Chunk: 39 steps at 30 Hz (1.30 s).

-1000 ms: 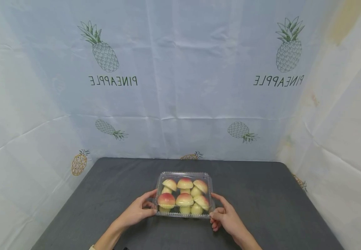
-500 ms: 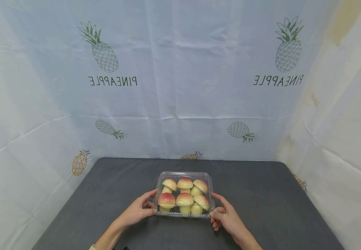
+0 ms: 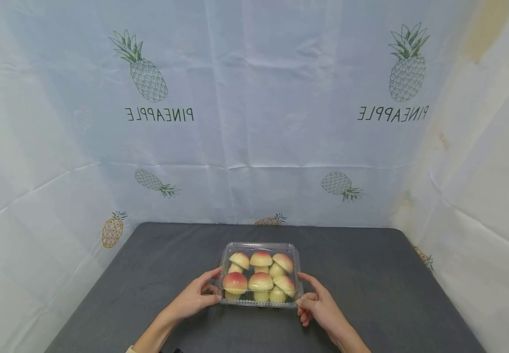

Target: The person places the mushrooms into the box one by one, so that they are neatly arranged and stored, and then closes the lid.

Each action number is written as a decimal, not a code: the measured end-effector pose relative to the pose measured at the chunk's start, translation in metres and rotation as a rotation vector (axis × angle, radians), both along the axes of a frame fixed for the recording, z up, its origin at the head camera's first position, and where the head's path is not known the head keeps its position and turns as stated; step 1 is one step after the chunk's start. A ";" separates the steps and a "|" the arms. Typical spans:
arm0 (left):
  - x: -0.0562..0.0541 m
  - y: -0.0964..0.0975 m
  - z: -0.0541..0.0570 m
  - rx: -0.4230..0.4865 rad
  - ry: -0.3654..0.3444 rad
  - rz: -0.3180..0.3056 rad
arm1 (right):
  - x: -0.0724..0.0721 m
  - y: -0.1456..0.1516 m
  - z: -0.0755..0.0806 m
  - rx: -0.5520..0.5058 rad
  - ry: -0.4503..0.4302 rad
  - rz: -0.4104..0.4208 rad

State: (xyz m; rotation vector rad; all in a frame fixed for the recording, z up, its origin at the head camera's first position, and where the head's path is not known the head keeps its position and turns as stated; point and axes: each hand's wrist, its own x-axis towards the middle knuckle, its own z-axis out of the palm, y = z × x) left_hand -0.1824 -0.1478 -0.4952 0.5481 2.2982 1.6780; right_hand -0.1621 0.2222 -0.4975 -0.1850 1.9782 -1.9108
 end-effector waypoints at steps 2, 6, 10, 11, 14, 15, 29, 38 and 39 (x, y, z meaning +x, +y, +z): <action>0.000 0.000 0.000 0.003 -0.005 -0.001 | 0.000 0.000 0.000 0.002 0.001 0.000; 0.000 0.000 0.001 -0.006 -0.014 0.000 | 0.000 0.000 0.003 -0.004 -0.006 0.016; 0.001 0.000 0.000 -0.008 0.000 -0.002 | 0.000 0.001 0.005 -0.013 -0.012 0.041; 0.001 0.000 0.000 -0.010 0.004 -0.003 | 0.000 0.001 0.005 -0.016 -0.013 0.047; 0.001 0.000 -0.001 -0.009 0.006 -0.003 | 0.000 0.001 0.005 -0.020 -0.015 0.060; 0.001 -0.001 0.000 -0.014 0.003 -0.002 | 0.000 0.001 0.005 -0.022 -0.017 0.062; 0.000 -0.001 0.001 -0.004 -0.018 -0.004 | -0.001 0.002 0.002 -0.058 -0.036 0.071; -0.001 -0.001 -0.001 -0.018 -0.001 -0.008 | 0.000 0.003 0.000 -0.052 -0.024 0.065; -0.001 -0.001 -0.001 -0.016 -0.001 -0.009 | 0.000 0.003 0.000 -0.051 -0.023 0.063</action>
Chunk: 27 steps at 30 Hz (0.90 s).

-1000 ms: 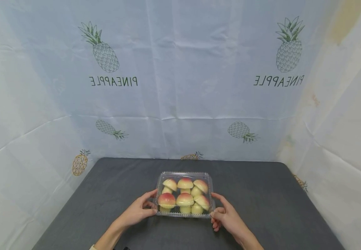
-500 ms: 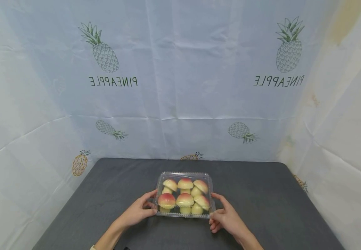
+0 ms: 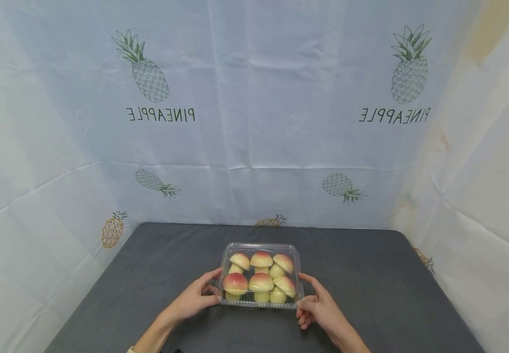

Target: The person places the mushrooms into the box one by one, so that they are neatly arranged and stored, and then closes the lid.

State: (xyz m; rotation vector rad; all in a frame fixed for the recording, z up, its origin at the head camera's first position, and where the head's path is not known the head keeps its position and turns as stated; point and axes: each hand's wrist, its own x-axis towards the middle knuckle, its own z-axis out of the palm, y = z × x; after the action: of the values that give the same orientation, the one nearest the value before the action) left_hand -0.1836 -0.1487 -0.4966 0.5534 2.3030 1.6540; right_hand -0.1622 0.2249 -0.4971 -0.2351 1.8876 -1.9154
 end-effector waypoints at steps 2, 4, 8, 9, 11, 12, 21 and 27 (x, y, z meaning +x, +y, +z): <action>0.000 0.000 0.000 0.000 -0.005 0.000 | 0.000 0.000 0.000 0.002 -0.001 -0.004; -0.001 0.000 0.000 0.003 -0.009 -0.001 | 0.000 0.000 0.000 0.001 -0.003 -0.009; -0.001 0.000 0.001 0.017 -0.018 -0.002 | 0.001 -0.001 0.000 -0.003 -0.016 -0.023; -0.001 0.000 0.001 0.021 -0.018 -0.001 | 0.001 -0.001 0.000 -0.004 -0.017 -0.024; 0.000 0.000 0.001 0.026 -0.019 0.000 | 0.001 -0.001 0.000 -0.007 -0.019 -0.018; 0.000 0.001 0.002 0.028 -0.022 0.001 | 0.001 0.000 0.000 -0.008 -0.019 -0.011; -0.003 0.002 0.002 0.025 -0.010 0.011 | -0.001 0.004 0.002 0.026 0.039 0.027; -0.001 0.001 0.002 0.029 -0.015 0.025 | -0.003 0.006 0.003 0.098 0.115 0.000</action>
State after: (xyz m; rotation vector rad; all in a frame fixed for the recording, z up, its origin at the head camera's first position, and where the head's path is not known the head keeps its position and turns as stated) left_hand -0.1849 -0.1477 -0.4949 0.5182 2.2881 1.6990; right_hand -0.1649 0.2308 -0.4940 -0.3214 2.0503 -1.8385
